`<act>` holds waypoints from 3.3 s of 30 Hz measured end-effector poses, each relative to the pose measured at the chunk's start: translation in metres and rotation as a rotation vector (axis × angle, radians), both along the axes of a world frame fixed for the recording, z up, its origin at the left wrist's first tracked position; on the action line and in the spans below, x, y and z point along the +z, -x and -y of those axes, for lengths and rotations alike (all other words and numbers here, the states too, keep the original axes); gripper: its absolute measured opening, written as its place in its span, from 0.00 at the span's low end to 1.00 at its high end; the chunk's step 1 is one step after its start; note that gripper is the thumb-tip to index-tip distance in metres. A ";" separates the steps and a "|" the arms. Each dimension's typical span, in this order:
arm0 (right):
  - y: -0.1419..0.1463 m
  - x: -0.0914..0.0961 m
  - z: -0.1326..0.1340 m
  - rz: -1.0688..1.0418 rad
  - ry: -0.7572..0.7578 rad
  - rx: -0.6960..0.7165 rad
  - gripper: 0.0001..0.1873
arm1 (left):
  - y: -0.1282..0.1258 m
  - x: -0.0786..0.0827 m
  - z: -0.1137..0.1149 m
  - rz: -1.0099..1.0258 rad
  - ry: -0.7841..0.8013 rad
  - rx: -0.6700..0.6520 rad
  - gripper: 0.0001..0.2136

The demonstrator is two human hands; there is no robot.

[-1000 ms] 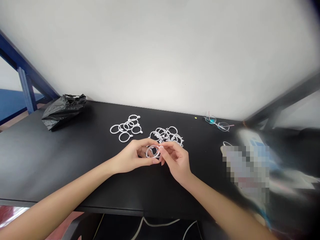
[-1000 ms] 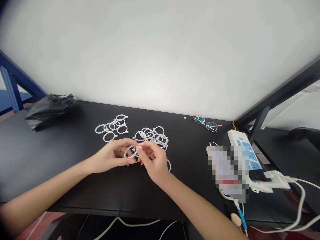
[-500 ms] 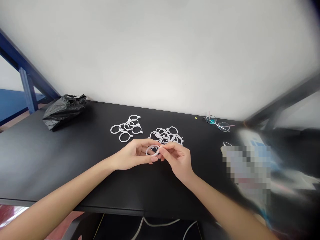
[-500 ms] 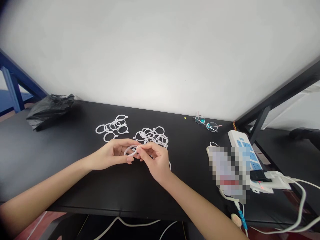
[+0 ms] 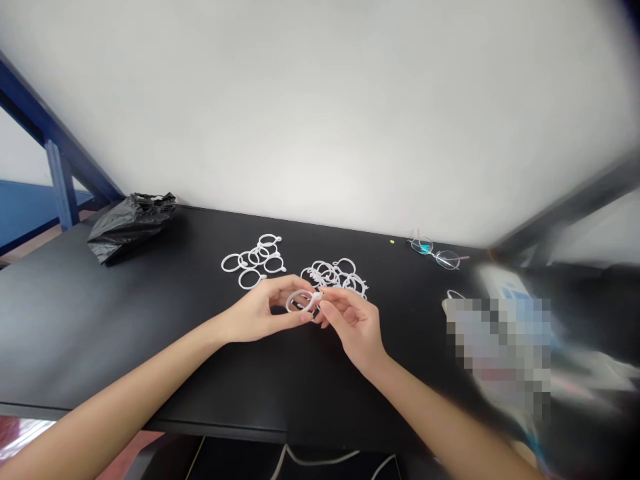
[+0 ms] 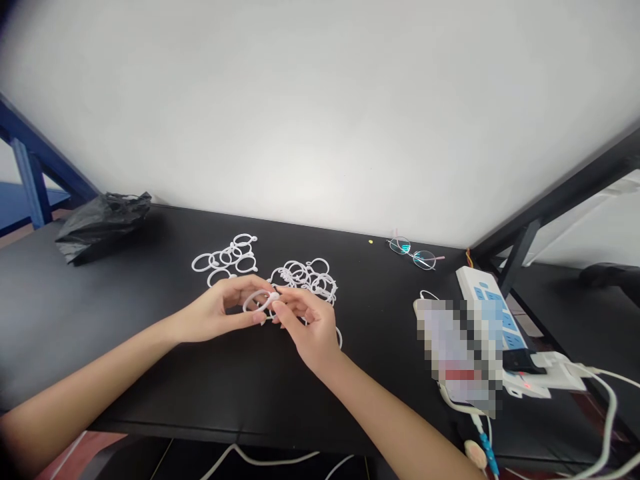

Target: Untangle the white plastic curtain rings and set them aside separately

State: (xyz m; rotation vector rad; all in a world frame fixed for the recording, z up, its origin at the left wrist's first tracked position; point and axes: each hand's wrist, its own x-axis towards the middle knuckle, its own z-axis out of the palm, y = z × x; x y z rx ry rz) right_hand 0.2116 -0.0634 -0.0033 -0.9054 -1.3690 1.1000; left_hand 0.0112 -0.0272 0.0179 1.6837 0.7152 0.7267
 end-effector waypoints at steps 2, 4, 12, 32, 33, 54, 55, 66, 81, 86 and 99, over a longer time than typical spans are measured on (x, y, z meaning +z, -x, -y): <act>-0.003 0.000 -0.002 -0.018 0.002 -0.001 0.14 | 0.010 0.001 -0.011 -0.129 -0.235 0.203 0.14; -0.005 0.001 -0.004 -0.028 -0.004 -0.022 0.14 | 0.026 0.001 -0.025 -0.340 -0.497 0.473 0.15; -0.005 0.003 -0.004 -0.009 0.027 -0.078 0.09 | 0.074 -0.016 -0.057 -0.933 -0.764 0.466 0.19; -0.003 -0.001 -0.002 0.001 0.057 -0.099 0.05 | 0.006 -0.038 -0.023 -0.519 -0.896 0.061 0.14; -0.002 -0.001 -0.002 0.001 0.056 -0.101 0.05 | 0.007 -0.038 -0.025 -0.514 -0.892 0.062 0.13; -0.002 0.000 -0.001 0.022 0.048 -0.117 0.05 | 0.006 -0.028 -0.020 -0.177 -0.788 0.304 0.07; -0.002 0.000 -0.001 0.022 0.048 -0.119 0.05 | 0.006 -0.027 -0.020 -0.164 -0.769 0.312 0.07; -0.002 0.002 0.000 0.032 0.036 -0.128 0.06 | 0.004 -0.016 -0.017 0.055 -0.288 0.324 0.06; -0.001 0.001 -0.002 0.202 -0.078 -0.054 0.24 | 0.000 -0.014 -0.013 0.344 0.089 0.253 0.05; 0.001 -0.002 -0.001 0.169 -0.107 0.002 0.21 | 0.000 -0.014 -0.012 0.340 0.135 0.211 0.06; 0.001 0.002 0.000 0.133 0.024 0.103 0.21 | 0.004 -0.014 -0.013 0.258 0.193 0.199 0.10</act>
